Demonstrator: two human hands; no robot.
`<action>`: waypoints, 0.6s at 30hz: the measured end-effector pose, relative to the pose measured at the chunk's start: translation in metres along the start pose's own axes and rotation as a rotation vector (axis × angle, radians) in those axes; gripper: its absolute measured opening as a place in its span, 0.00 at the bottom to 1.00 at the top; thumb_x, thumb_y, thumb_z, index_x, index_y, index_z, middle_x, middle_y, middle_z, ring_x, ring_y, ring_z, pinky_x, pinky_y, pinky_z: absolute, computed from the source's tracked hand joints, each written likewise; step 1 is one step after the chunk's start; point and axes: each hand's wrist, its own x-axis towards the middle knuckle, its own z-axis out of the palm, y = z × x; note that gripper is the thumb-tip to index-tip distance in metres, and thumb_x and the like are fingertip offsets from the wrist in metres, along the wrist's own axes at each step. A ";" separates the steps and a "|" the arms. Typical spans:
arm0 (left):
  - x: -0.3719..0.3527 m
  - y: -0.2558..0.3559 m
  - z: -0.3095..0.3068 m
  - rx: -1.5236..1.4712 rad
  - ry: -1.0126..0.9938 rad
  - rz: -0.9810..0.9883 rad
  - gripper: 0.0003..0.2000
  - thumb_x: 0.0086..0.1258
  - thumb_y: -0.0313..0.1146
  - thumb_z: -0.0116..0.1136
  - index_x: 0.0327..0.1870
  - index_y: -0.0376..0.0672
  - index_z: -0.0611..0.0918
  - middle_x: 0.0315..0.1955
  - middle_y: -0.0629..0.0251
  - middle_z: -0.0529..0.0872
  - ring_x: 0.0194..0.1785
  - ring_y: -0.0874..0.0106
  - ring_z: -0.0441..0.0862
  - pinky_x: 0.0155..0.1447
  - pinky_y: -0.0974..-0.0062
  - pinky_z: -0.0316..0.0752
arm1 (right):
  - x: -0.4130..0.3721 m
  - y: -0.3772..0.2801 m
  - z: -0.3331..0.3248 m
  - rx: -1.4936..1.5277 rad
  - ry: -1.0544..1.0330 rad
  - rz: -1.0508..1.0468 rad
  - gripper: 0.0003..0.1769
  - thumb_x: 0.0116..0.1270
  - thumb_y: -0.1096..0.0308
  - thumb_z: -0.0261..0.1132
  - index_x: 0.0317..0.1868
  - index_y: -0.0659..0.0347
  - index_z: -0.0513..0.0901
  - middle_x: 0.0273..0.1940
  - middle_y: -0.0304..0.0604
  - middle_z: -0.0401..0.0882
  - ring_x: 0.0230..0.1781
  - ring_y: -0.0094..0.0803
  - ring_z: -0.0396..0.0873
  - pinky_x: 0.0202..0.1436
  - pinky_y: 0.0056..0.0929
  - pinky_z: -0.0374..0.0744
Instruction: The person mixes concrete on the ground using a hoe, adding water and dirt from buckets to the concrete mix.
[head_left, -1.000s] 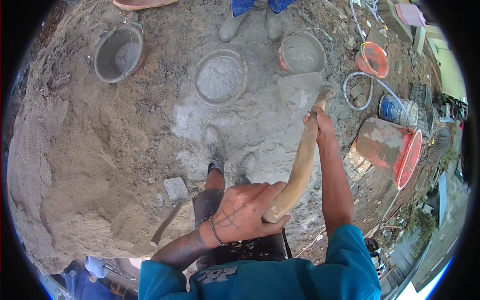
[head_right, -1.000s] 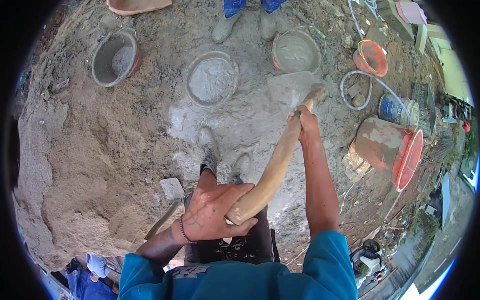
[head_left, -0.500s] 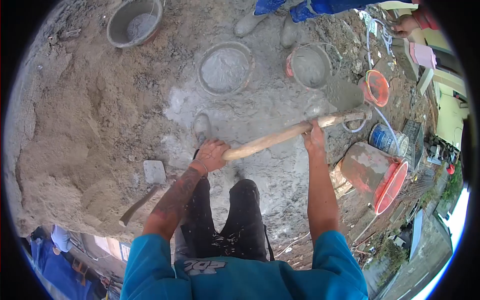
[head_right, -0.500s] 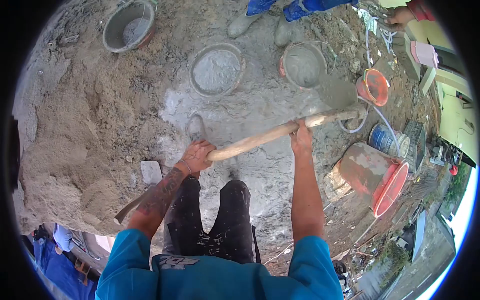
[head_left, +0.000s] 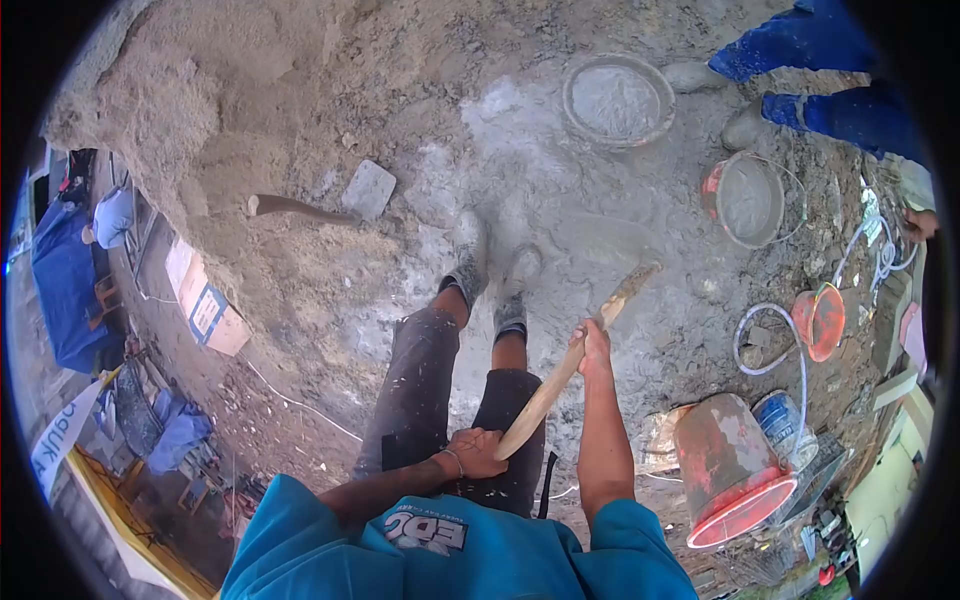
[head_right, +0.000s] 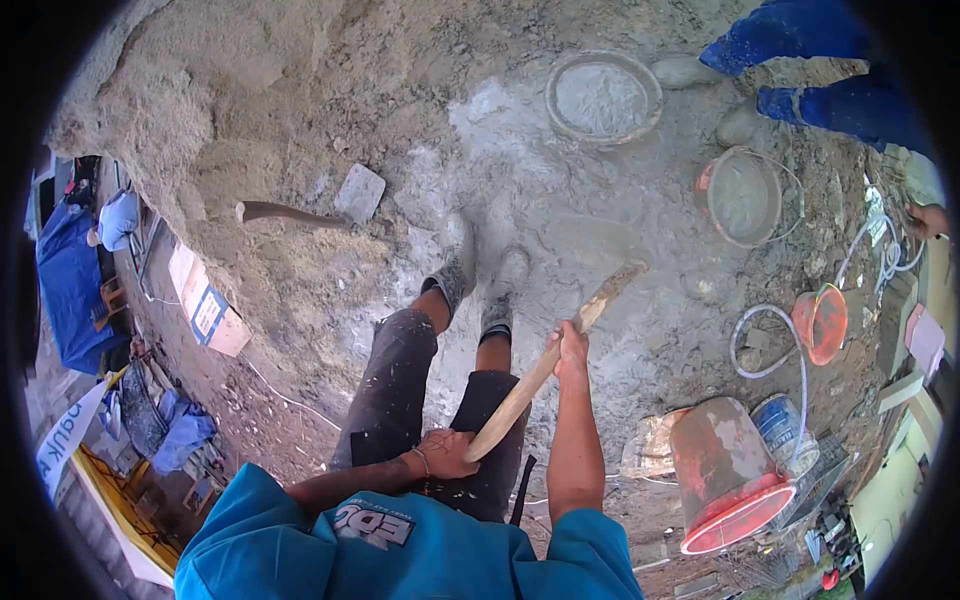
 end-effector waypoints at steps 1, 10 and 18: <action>0.009 -0.011 0.013 -0.088 0.011 -0.002 0.22 0.53 0.46 0.57 0.42 0.36 0.77 0.29 0.50 0.83 0.35 0.52 0.83 0.44 0.58 0.76 | 0.010 0.007 0.021 -0.092 -0.042 0.024 0.07 0.61 0.70 0.61 0.35 0.58 0.71 0.23 0.36 0.69 0.17 0.23 0.69 0.21 0.25 0.72; 0.201 -0.055 0.018 -0.222 0.555 -0.167 0.25 0.54 0.45 0.58 0.46 0.33 0.77 0.36 0.45 0.83 0.45 0.51 0.81 0.50 0.60 0.75 | 0.076 0.053 0.160 -0.846 -0.414 -0.297 0.18 0.56 0.73 0.64 0.44 0.70 0.69 0.26 0.45 0.75 0.17 0.30 0.75 0.17 0.30 0.75; 0.193 0.032 0.149 -0.731 0.286 -0.147 0.26 0.55 0.48 0.58 0.46 0.34 0.78 0.46 0.47 0.81 0.53 0.54 0.78 0.55 0.60 0.73 | 0.077 0.053 -0.004 -1.499 -0.108 -0.477 0.22 0.55 0.67 0.64 0.46 0.72 0.70 0.24 0.49 0.78 0.15 0.35 0.78 0.17 0.33 0.76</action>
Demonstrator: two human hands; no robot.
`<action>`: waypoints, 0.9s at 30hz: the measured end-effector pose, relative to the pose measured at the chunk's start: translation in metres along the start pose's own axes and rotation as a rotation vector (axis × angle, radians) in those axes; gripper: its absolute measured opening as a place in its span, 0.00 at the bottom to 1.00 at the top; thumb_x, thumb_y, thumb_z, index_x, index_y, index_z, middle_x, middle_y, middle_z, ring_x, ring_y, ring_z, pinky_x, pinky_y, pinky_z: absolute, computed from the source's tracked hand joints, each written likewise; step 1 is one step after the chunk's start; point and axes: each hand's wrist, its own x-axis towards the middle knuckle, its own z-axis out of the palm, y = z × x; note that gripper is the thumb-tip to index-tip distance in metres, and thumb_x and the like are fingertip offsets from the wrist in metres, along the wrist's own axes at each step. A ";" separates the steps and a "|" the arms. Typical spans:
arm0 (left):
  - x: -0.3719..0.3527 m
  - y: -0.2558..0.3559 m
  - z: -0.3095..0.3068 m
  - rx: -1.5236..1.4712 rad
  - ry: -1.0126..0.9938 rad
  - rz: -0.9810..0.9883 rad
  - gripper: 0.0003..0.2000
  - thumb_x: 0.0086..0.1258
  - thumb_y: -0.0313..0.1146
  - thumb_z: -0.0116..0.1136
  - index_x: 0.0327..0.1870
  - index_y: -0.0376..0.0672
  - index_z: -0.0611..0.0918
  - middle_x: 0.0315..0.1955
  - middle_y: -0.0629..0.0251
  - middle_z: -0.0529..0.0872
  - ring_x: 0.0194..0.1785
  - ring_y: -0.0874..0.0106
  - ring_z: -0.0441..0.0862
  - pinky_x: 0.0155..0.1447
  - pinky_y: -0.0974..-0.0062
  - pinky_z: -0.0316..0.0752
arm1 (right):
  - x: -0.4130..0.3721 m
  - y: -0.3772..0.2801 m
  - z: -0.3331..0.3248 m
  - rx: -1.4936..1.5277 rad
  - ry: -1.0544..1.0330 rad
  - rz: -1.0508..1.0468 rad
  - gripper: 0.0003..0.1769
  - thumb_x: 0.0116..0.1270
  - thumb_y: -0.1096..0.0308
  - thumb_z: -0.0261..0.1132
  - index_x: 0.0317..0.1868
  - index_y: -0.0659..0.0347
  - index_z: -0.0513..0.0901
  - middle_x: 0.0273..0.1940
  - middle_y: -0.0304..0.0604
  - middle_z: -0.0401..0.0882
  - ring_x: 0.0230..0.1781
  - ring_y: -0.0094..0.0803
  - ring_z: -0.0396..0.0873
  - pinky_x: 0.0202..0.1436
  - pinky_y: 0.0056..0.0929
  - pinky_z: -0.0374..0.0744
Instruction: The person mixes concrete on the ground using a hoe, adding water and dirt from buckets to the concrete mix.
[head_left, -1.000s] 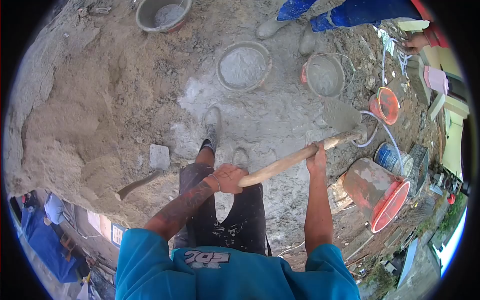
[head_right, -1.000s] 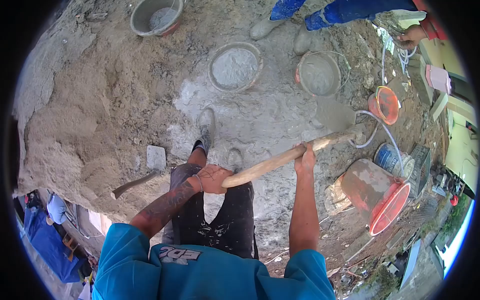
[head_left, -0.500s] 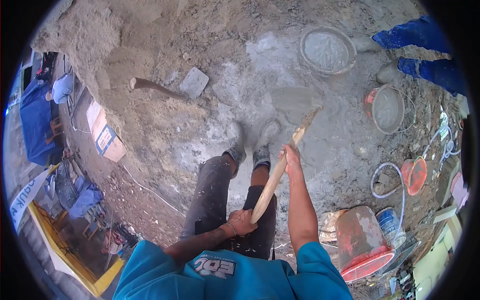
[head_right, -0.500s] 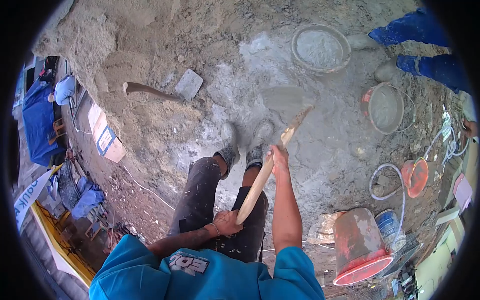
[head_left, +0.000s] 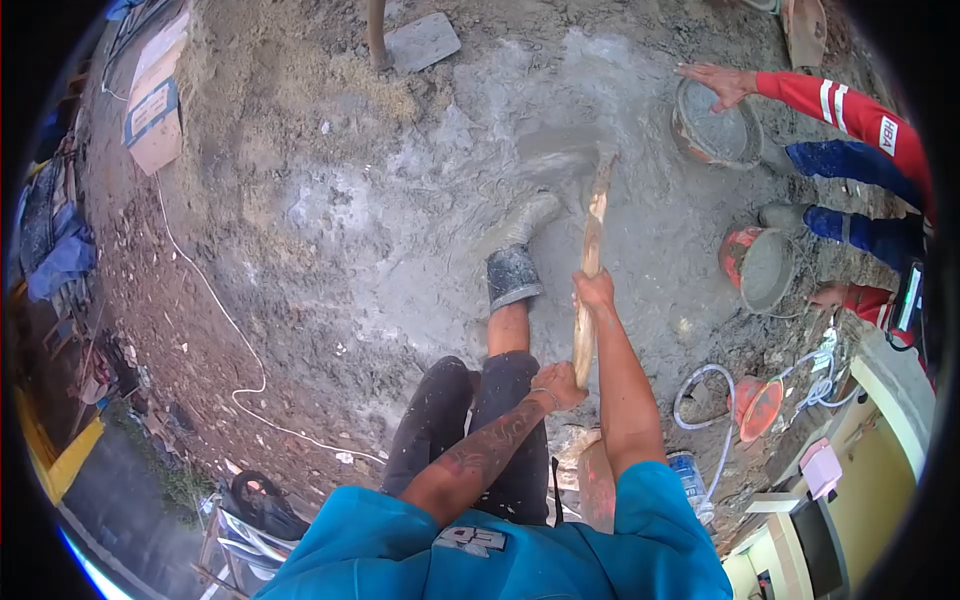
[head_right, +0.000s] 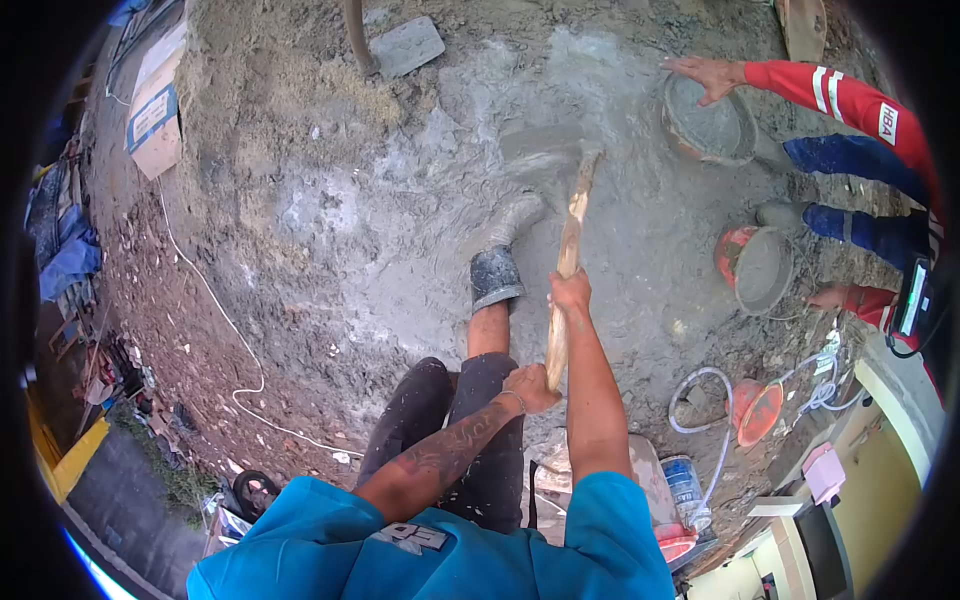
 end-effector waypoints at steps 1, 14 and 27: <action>-0.011 -0.014 0.039 -0.024 0.060 0.027 0.25 0.54 0.47 0.58 0.47 0.35 0.78 0.44 0.46 0.81 0.51 0.54 0.79 0.55 0.61 0.72 | -0.006 0.036 0.001 -0.017 0.059 0.020 0.16 0.53 0.70 0.64 0.39 0.72 0.72 0.21 0.45 0.73 0.14 0.31 0.74 0.13 0.31 0.73; 0.019 -0.061 0.012 -0.235 0.754 0.056 0.21 0.54 0.47 0.57 0.41 0.38 0.73 0.37 0.52 0.82 0.41 0.57 0.80 0.49 0.59 0.70 | -0.031 -0.058 0.089 -0.209 -0.222 -0.440 0.17 0.58 0.68 0.63 0.43 0.70 0.72 0.26 0.46 0.77 0.18 0.31 0.78 0.20 0.29 0.77; -0.039 -0.026 0.175 -0.384 0.118 -0.097 0.27 0.57 0.48 0.54 0.52 0.38 0.71 0.53 0.47 0.75 0.61 0.53 0.70 0.67 0.61 0.58 | -0.082 0.132 -0.007 -0.236 -0.118 -0.095 0.14 0.58 0.70 0.63 0.41 0.68 0.72 0.23 0.42 0.72 0.14 0.29 0.73 0.14 0.29 0.73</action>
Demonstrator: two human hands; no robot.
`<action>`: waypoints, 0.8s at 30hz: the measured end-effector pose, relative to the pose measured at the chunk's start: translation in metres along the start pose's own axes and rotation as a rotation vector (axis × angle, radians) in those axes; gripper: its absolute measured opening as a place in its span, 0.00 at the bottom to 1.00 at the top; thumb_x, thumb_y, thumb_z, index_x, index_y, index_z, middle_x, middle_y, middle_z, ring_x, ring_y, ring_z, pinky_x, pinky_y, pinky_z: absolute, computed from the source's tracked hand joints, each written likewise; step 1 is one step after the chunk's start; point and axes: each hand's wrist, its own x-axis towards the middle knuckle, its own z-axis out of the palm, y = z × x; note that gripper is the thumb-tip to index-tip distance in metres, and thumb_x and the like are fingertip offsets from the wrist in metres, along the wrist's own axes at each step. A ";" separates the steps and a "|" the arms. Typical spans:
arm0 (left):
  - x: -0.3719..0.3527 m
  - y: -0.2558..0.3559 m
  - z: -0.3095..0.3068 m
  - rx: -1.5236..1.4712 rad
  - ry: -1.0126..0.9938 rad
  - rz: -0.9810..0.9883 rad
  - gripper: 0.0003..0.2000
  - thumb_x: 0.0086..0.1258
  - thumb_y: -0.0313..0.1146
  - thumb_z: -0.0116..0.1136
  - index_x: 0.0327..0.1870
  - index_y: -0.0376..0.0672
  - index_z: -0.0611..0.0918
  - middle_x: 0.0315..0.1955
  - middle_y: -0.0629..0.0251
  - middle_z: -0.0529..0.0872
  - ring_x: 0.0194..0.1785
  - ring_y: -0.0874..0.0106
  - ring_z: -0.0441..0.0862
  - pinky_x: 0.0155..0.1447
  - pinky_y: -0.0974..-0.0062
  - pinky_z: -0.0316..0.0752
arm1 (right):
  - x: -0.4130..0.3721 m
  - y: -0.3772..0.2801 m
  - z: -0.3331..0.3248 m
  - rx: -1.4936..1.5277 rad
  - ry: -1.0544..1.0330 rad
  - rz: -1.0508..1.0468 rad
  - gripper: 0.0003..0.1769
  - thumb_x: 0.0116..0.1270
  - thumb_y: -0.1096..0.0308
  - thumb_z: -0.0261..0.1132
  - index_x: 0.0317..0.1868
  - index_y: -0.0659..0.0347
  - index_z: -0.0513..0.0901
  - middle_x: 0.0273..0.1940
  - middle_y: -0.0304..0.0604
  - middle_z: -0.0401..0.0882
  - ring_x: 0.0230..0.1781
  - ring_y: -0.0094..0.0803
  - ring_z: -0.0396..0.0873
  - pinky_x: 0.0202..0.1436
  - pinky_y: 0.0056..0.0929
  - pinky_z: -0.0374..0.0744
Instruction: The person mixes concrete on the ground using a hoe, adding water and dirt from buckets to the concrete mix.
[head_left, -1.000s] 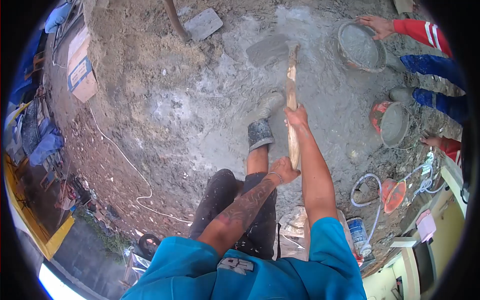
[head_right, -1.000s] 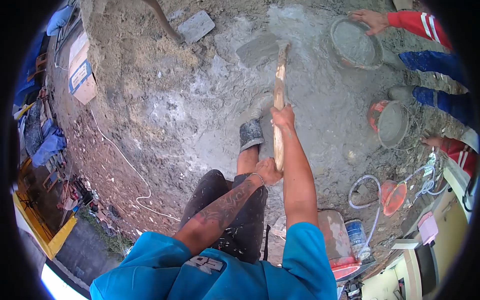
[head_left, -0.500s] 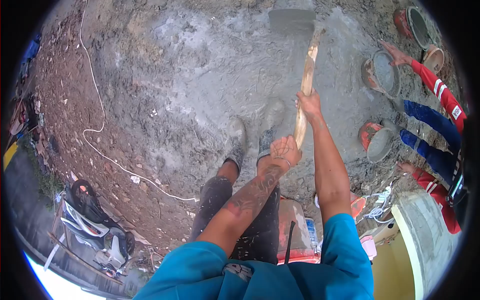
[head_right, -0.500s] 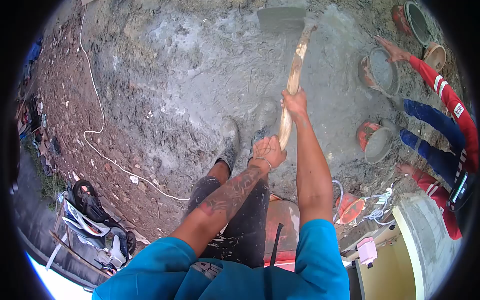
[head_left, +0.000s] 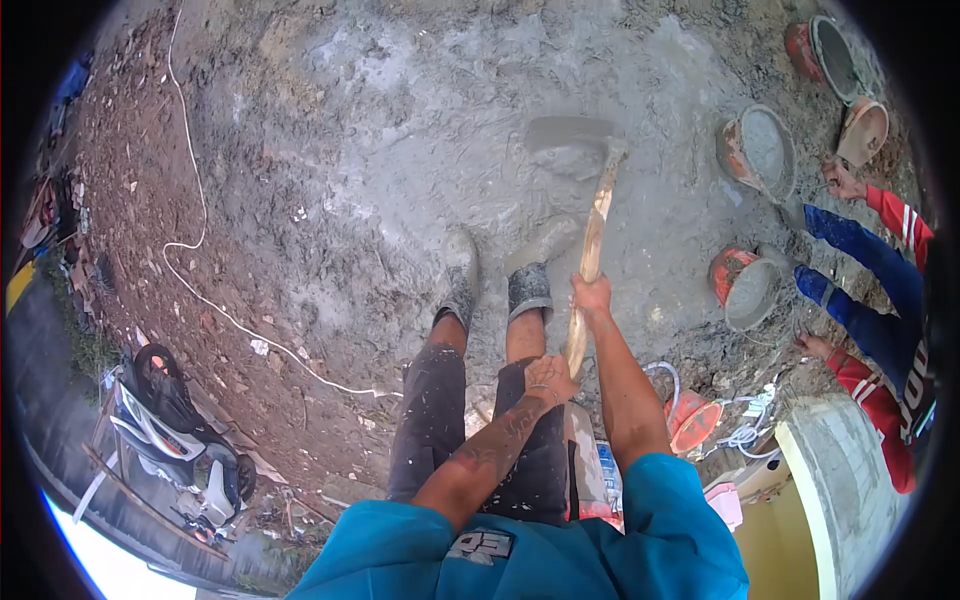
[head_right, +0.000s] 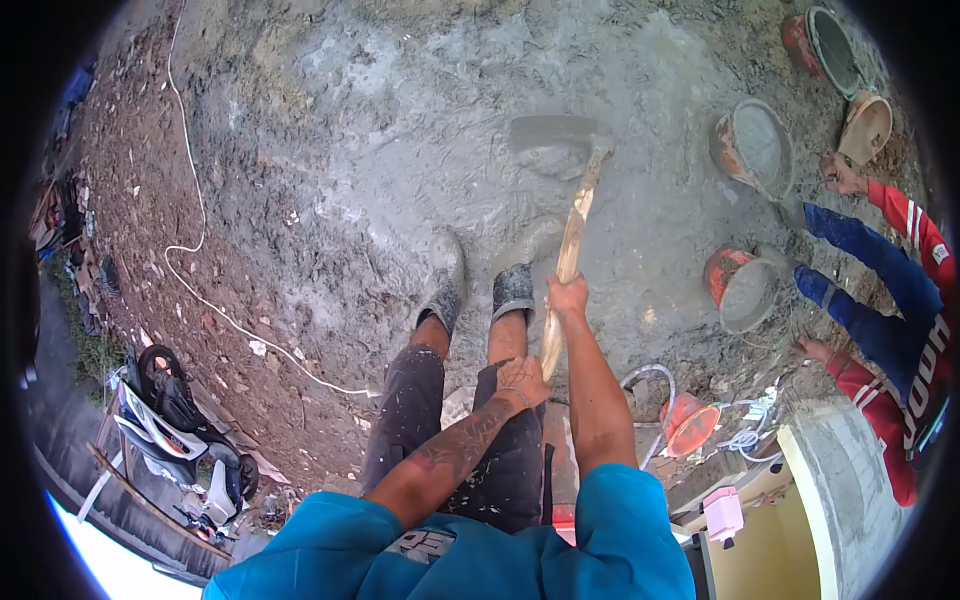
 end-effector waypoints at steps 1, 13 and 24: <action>-0.010 -0.001 0.013 0.014 -0.001 -0.002 0.26 0.56 0.48 0.56 0.49 0.38 0.72 0.48 0.49 0.77 0.56 0.53 0.73 0.63 0.59 0.61 | -0.015 0.013 -0.010 0.047 0.009 0.019 0.13 0.56 0.71 0.63 0.39 0.68 0.72 0.22 0.41 0.71 0.13 0.29 0.72 0.14 0.28 0.73; 0.185 0.158 -0.110 0.279 0.387 0.314 0.20 0.53 0.45 0.57 0.42 0.42 0.70 0.46 0.54 0.74 0.56 0.56 0.66 0.63 0.51 0.53 | 0.205 -0.150 -0.121 0.091 0.313 -0.268 0.25 0.56 0.63 0.64 0.46 0.75 0.67 0.25 0.53 0.80 0.20 0.39 0.81 0.24 0.34 0.79; 0.083 0.064 -0.063 0.606 0.087 0.162 0.19 0.50 0.45 0.58 0.36 0.38 0.77 0.40 0.50 0.82 0.48 0.59 0.79 0.54 0.62 0.70 | 0.081 -0.045 -0.067 0.044 0.199 0.259 0.31 0.57 0.59 0.65 0.54 0.71 0.65 0.49 0.69 0.74 0.52 0.58 0.75 0.56 0.44 0.74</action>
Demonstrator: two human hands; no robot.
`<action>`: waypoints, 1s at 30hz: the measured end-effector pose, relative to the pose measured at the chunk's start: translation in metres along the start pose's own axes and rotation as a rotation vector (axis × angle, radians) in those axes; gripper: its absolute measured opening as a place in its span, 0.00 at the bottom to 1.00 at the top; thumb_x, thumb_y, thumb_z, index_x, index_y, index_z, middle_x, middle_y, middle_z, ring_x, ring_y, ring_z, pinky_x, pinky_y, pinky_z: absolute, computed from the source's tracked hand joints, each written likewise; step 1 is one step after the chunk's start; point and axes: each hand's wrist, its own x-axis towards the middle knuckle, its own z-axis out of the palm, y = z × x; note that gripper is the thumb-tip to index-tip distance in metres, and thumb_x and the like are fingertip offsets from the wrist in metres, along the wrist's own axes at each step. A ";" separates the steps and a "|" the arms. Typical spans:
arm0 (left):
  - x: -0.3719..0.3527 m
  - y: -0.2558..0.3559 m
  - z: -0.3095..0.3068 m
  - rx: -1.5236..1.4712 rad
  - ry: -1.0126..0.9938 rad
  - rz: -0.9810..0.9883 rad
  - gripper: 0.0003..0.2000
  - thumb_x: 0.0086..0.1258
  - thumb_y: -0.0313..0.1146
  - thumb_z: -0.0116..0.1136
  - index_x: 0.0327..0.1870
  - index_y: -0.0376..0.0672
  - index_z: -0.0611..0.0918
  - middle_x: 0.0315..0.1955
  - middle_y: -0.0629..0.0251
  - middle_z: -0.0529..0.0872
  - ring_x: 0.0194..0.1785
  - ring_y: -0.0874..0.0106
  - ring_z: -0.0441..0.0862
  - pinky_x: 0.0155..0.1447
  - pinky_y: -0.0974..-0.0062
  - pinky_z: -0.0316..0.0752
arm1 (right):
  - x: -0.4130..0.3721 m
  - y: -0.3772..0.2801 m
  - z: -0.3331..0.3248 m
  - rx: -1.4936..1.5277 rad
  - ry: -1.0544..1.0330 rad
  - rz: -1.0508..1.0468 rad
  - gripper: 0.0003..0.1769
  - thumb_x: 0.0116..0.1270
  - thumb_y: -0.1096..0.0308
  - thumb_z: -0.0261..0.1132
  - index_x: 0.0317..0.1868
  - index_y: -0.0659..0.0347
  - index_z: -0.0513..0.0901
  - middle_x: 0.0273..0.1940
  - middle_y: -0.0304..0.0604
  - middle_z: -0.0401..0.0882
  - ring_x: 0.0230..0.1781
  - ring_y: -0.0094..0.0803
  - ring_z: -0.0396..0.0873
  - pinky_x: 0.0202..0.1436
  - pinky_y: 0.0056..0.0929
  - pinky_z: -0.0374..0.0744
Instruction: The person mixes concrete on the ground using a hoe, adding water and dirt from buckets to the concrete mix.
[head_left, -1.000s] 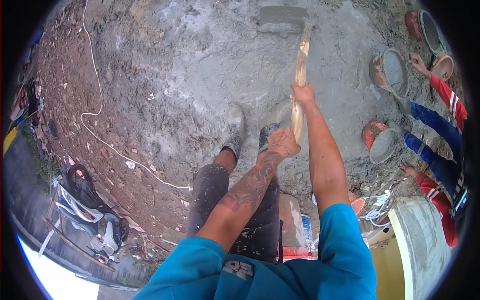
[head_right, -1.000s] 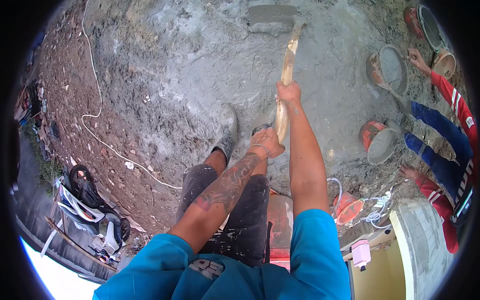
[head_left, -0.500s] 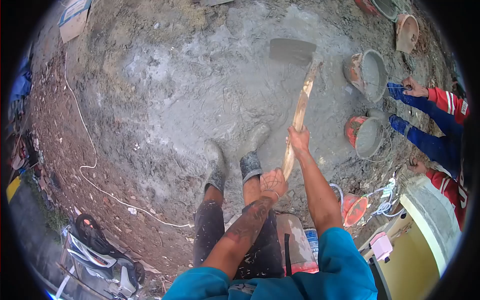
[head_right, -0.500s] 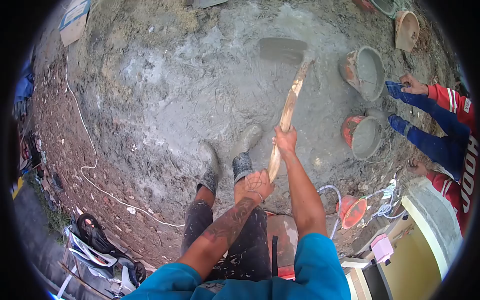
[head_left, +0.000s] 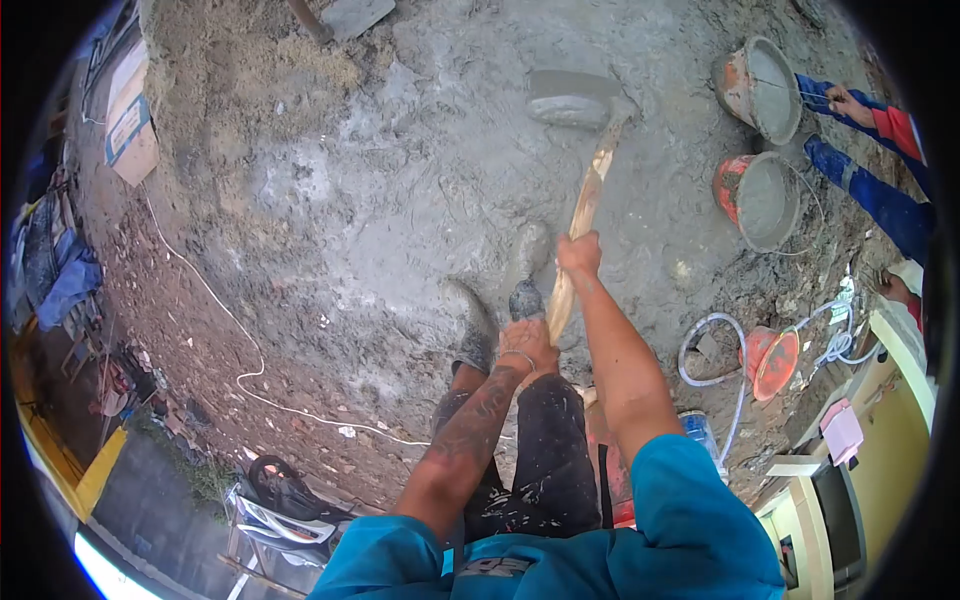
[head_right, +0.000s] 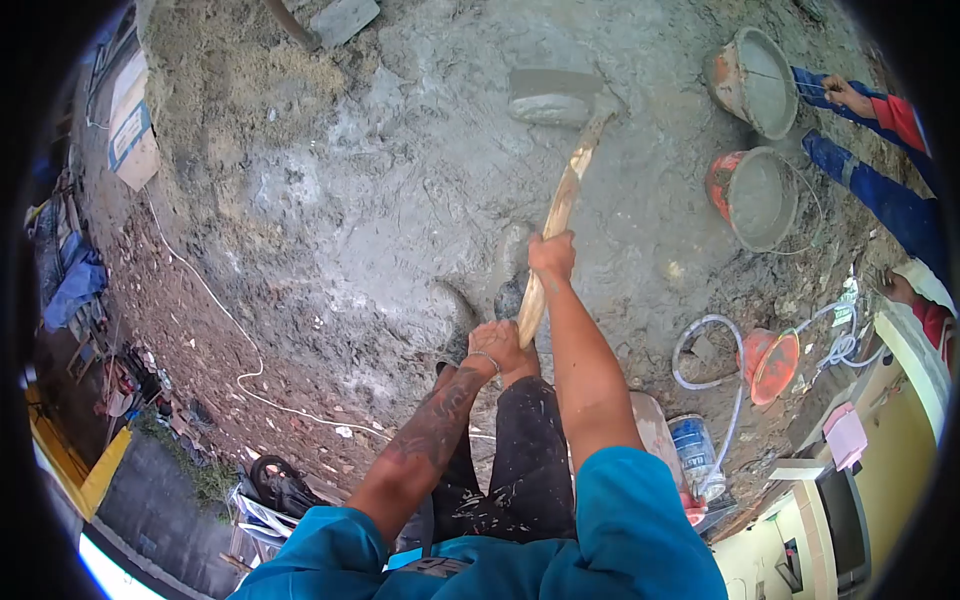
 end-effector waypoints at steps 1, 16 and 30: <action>-0.023 -0.001 0.000 0.007 0.030 -0.046 0.17 0.49 0.44 0.60 0.33 0.40 0.77 0.33 0.52 0.83 0.41 0.57 0.82 0.47 0.61 0.73 | -0.002 0.030 0.018 0.051 0.006 0.000 0.31 0.55 0.60 0.67 0.52 0.71 0.65 0.43 0.68 0.77 0.46 0.58 0.78 0.51 0.44 0.77; 0.113 0.078 -0.063 0.190 0.117 0.145 0.22 0.50 0.48 0.58 0.38 0.37 0.78 0.32 0.49 0.83 0.41 0.55 0.81 0.48 0.61 0.73 | 0.122 -0.073 -0.099 0.184 -0.051 -0.047 0.30 0.55 0.59 0.63 0.50 0.76 0.69 0.31 0.59 0.82 0.33 0.47 0.84 0.41 0.38 0.81; -0.042 -0.050 -0.105 0.129 -0.364 0.308 0.21 0.46 0.44 0.61 0.33 0.33 0.80 0.24 0.44 0.81 0.34 0.49 0.81 0.44 0.58 0.75 | -0.106 0.019 0.021 0.613 -0.035 0.262 0.32 0.53 0.62 0.66 0.50 0.76 0.62 0.42 0.70 0.77 0.47 0.58 0.78 0.50 0.45 0.76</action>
